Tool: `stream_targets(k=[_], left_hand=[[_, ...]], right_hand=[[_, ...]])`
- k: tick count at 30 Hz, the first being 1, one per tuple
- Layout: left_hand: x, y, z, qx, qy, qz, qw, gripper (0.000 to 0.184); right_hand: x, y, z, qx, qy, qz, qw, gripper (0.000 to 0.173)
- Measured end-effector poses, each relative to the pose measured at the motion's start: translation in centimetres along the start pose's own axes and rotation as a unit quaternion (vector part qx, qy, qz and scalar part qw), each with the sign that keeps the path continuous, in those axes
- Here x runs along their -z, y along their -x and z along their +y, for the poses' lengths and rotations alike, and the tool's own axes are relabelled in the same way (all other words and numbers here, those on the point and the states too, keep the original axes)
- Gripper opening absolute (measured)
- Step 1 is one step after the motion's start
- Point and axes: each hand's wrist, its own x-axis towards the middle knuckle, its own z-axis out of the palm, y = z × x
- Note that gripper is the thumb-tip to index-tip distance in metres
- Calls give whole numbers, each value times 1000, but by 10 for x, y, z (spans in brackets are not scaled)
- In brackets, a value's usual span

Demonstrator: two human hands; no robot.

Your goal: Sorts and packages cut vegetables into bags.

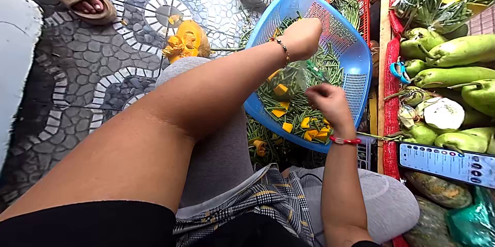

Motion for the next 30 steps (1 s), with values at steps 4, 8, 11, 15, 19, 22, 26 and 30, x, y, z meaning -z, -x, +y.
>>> stream_targets(k=[4,8,11,15,19,22,26,30], left_hand=[[0,-3,4,-16,27,12,999,20],[0,-4,7,1,120,-17,993,16],[-9,-3,9,28,95,-79,992,20],[-19,-2,10,12,26,-148,989,36],[-13,3,10,15,41,-218,975,55],[-3,12,20,5,-88,-266,960,42],[-8,11,21,-36,-110,-182,977,22],[5,16,27,75,74,-70,992,30]], right_hand=[[-72,-17,21,-69,219,-183,956,23],[-108,-22,31,-91,324,-188,923,29],[-110,-16,27,-108,346,-170,916,28],[-107,-11,32,-152,315,-127,928,23],[-104,-6,47,-155,291,-51,943,23],[-92,-5,52,-203,282,-22,937,27],[-57,-1,66,-202,143,79,966,30],[-8,8,55,-170,-34,247,954,32]])
